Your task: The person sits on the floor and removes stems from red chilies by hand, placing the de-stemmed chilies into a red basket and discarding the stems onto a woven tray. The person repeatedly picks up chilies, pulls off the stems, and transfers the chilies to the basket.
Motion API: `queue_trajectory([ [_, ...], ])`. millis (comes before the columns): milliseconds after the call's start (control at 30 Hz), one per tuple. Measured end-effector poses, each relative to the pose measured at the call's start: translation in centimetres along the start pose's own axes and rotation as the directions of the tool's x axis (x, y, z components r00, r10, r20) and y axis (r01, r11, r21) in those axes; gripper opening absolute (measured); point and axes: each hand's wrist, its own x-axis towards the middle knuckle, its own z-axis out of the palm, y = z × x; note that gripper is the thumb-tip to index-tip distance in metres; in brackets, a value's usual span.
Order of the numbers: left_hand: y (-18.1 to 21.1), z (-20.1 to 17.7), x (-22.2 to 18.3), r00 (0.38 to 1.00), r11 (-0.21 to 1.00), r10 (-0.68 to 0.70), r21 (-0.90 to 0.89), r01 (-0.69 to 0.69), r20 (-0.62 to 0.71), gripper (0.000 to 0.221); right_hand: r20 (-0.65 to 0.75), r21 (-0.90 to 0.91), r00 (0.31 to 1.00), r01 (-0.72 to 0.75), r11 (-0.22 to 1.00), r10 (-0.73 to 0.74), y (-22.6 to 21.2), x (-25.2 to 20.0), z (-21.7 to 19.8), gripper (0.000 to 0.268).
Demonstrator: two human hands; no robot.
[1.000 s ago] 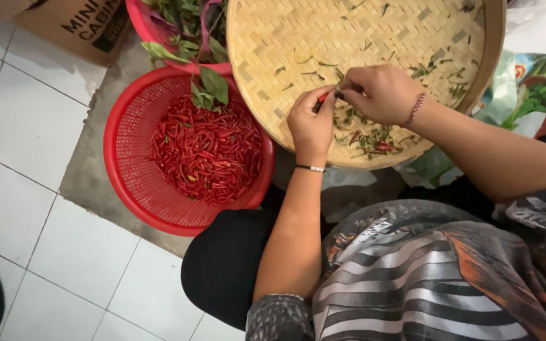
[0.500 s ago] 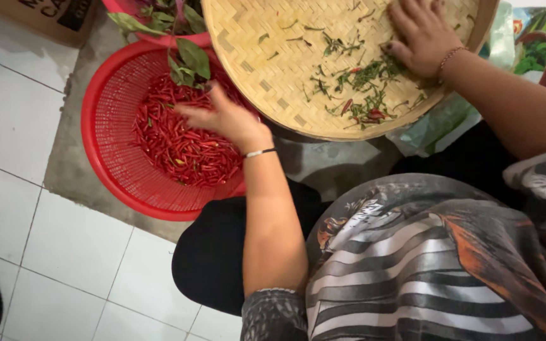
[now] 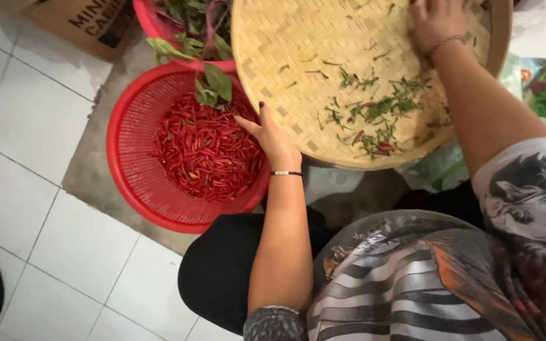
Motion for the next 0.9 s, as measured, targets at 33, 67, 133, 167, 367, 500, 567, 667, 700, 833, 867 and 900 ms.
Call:
queue_trajectory([
  [33,0.0,-0.1,-0.1,0.997,0.993,-0.079,-0.092,0.08,0.014,0.099,0.096,-0.072,0.994,-0.049,0.996,0.056,-2.4,0.5,0.1,0.051],
  [67,0.0,0.1,-0.1,0.997,0.991,-0.071,-0.113,0.072,0.008,0.099,0.115,-0.01,0.99,0.08,0.997,-0.079,-4.9,0.5,0.0,0.054],
  [133,0.2,0.6,0.1,0.999,0.987,-0.053,-0.151,0.051,-0.007,0.099,0.205,0.007,0.92,0.34,0.94,-0.335,-10.4,-0.4,0.0,0.059],
  [167,0.3,1.0,0.3,0.998,0.989,-0.059,-0.137,0.054,-0.029,0.098,0.287,-0.029,0.849,0.47,0.882,-0.443,-12.7,-1.0,-0.2,0.058],
  [367,0.7,1.6,0.9,0.985,0.982,0.164,0.107,-0.158,-0.048,0.095,0.356,0.46,0.531,0.616,0.639,-0.769,-18.2,-5.4,-1.9,0.048],
  [500,-0.2,1.1,0.5,0.979,0.95,0.171,0.282,-0.134,-0.112,0.095,0.223,0.212,0.732,0.608,0.765,-0.644,-22.2,-4.2,0.1,0.058],
  [567,0.3,1.4,0.9,0.962,0.898,0.246,0.401,-0.181,-0.116,0.094,0.243,0.074,0.742,0.629,0.774,-0.625,-24.4,-4.4,1.1,0.074],
  [667,0.6,1.6,0.4,0.952,0.882,0.294,0.406,-0.239,-0.079,0.096,0.203,0.478,0.501,0.699,0.532,-0.841,-23.2,-9.1,0.1,0.065],
  [700,0.9,1.5,0.1,0.96,0.915,0.271,0.327,-0.234,-0.071,0.097,0.205,0.549,0.416,0.7,0.456,-0.886,-22.3,-10.8,-0.6,0.064],
  [833,1.9,2.4,-1.5,0.99,0.989,0.138,0.054,-0.137,-0.006,0.1,0.32,0.394,0.3,0.821,0.414,-0.899,-16.0,-13.5,-7.5,0.027],
  [867,2.2,2.7,-1.8,0.988,0.987,0.151,0.051,-0.152,0.016,0.1,0.392,0.376,0.335,0.791,0.482,-0.857,-14.8,-13.3,-9.2,0.027],
  [900,2.3,3.0,-2.1,0.986,0.985,0.165,0.048,-0.166,0.038,0.1,0.721,0.21,0.475,0.544,0.813,-0.504,-13.8,-12.9,-10.6,0.029],
])
